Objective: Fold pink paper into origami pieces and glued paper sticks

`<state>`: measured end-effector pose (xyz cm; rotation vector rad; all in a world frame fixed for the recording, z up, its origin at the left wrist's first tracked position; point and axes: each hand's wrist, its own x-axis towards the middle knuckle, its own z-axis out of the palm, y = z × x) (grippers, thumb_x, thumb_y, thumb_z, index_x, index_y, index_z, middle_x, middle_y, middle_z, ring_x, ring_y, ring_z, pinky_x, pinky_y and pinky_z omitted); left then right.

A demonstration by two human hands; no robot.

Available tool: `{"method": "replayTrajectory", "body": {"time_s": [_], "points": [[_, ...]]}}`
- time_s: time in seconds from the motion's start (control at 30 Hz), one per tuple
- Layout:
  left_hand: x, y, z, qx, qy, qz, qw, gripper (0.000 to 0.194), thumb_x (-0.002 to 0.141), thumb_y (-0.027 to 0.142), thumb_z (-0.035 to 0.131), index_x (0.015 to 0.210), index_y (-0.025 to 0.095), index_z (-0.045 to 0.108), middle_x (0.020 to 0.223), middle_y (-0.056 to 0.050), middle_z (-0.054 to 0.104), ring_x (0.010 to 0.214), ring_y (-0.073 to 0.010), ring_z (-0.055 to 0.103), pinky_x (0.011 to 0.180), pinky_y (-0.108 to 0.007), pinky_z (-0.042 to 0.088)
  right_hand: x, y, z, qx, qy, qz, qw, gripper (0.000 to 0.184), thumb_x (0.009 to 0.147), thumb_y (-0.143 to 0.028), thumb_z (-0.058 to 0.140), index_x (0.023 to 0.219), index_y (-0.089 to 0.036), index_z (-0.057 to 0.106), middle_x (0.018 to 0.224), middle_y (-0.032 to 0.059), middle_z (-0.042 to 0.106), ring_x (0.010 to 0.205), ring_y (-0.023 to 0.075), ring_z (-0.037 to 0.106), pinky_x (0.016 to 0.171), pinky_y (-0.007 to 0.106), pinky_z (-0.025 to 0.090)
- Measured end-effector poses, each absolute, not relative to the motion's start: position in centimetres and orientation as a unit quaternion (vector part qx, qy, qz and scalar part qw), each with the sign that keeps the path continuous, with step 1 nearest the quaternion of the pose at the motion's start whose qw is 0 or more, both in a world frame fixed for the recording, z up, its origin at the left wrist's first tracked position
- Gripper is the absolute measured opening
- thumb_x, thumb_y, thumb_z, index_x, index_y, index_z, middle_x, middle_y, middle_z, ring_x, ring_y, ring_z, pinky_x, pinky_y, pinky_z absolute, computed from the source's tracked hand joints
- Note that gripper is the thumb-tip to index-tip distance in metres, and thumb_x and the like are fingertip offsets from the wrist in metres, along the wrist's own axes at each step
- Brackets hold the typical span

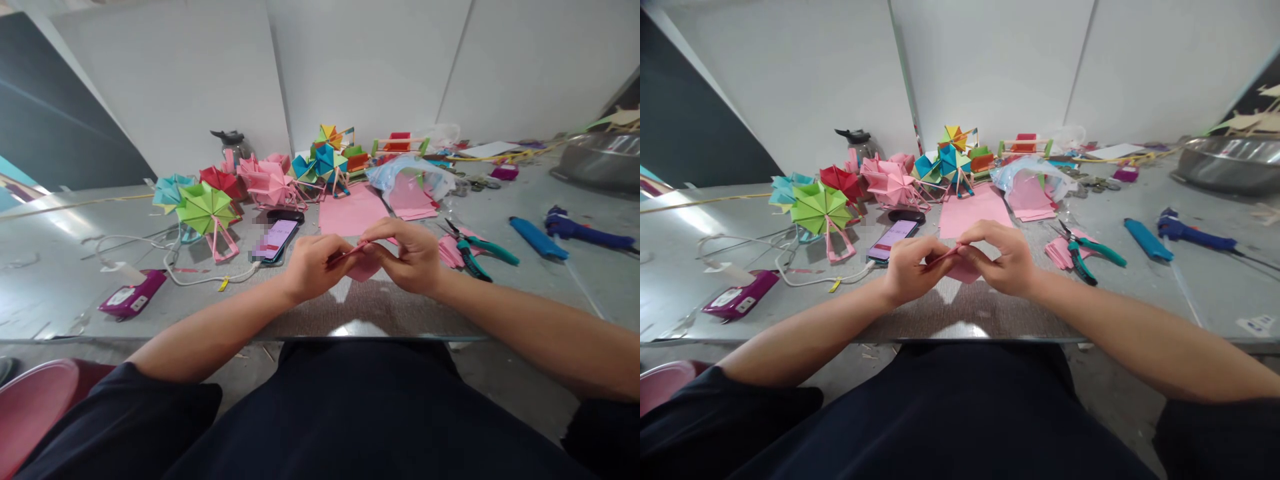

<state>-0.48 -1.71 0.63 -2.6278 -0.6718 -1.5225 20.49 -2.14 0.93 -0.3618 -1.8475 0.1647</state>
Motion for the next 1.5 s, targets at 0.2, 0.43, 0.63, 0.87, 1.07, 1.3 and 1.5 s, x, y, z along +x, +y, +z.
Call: {"method": "replayTrajectory", "body": {"time_s": [0.2, 0.43, 0.63, 0.87, 1.07, 1.3, 1.5], "points": [[-0.5, -1.8, 0.7, -0.847, -0.212, -0.487, 0.020, 0.031, 0.104, 0.038, 0.065, 0.079, 0.019, 0.066, 0.060, 0.003, 0.063, 0.051, -0.0083, 0.052, 0.054, -0.023, 0.038, 20.7, -2.1, 1.0, -0.151, -0.801, 0.067, 0.576, 0.010, 0.098, -0.018, 0.068, 0.100, -0.026, 0.074, 0.088, 0.0032, 0.078, 0.079, 0.0190, 0.074, 0.074, 0.036, 0.059], [-0.3, -2.2, 1.1, -0.843, -0.214, -0.493, 0.007, 0.034, 0.104, 0.039, 0.066, 0.076, 0.019, 0.065, 0.060, 0.003, 0.063, 0.051, -0.0077, 0.052, 0.053, -0.022, 0.038, 20.4, -2.2, 1.1, -0.174, -0.760, 0.118, 0.616, 0.009, 0.098, -0.026, 0.068, 0.092, -0.027, 0.075, 0.087, 0.0024, 0.079, 0.079, 0.0198, 0.074, 0.074, 0.038, 0.061], [-0.2, -2.0, 0.7, -0.841, -0.215, -0.497, 0.008, 0.031, 0.101, 0.034, 0.069, 0.074, 0.019, 0.064, 0.058, 0.004, 0.061, 0.050, -0.0073, 0.050, 0.052, -0.022, 0.038, 21.4, -1.5, 1.8, -0.189, -0.763, 0.159, 0.597, 0.014, 0.100, -0.038, 0.069, 0.092, -0.027, 0.072, 0.088, 0.0027, 0.077, 0.086, 0.0201, 0.073, 0.081, 0.039, 0.061], [-0.6, -2.0, 1.3, -0.843, -0.177, -0.507, -0.017, 0.030, 0.097, 0.047, 0.075, 0.089, 0.019, 0.069, 0.071, 0.000, 0.069, 0.059, -0.0105, 0.060, 0.057, -0.024, 0.047, 21.4, -0.7, 0.5, -0.214, -0.761, 0.227, 0.568, 0.020, 0.098, -0.045, 0.075, 0.094, -0.025, 0.076, 0.088, 0.0030, 0.077, 0.080, 0.0185, 0.071, 0.074, 0.035, 0.059], [-0.5, -2.0, 1.2, -0.848, -0.135, -0.513, -0.016, 0.024, 0.099, 0.041, 0.074, 0.095, 0.018, 0.067, 0.075, -0.002, 0.071, 0.064, -0.0124, 0.064, 0.061, -0.025, 0.053, 22.1, 0.4, 0.8, -0.216, -0.722, 0.273, 0.599, 0.024, 0.091, -0.050, 0.083, 0.092, -0.027, 0.077, 0.091, 0.0024, 0.079, 0.082, 0.0180, 0.073, 0.072, 0.033, 0.062], [-0.3, -1.9, 1.0, -0.831, -0.166, -0.531, 0.019, 0.009, 0.096, 0.018, 0.070, 0.088, 0.018, 0.066, 0.073, 0.001, 0.071, 0.062, -0.0107, 0.065, 0.060, -0.022, 0.050, 22.0, 0.4, 0.9, -0.199, -0.714, 0.260, 0.619, 0.018, 0.091, -0.045, 0.084, 0.093, -0.028, 0.080, 0.089, 0.0023, 0.080, 0.080, 0.0178, 0.074, 0.070, 0.032, 0.060], [-0.3, -1.5, 0.9, -0.821, -0.163, -0.546, 0.031, 0.011, 0.096, 0.018, 0.075, 0.088, 0.018, 0.067, 0.073, 0.001, 0.072, 0.061, -0.0097, 0.063, 0.059, -0.022, 0.049, 22.4, 0.5, 0.7, -0.218, -0.722, 0.245, 0.609, 0.020, 0.093, -0.047, 0.082, 0.095, -0.028, 0.078, 0.090, 0.0035, 0.079, 0.082, 0.0207, 0.074, 0.076, 0.038, 0.061]]}}
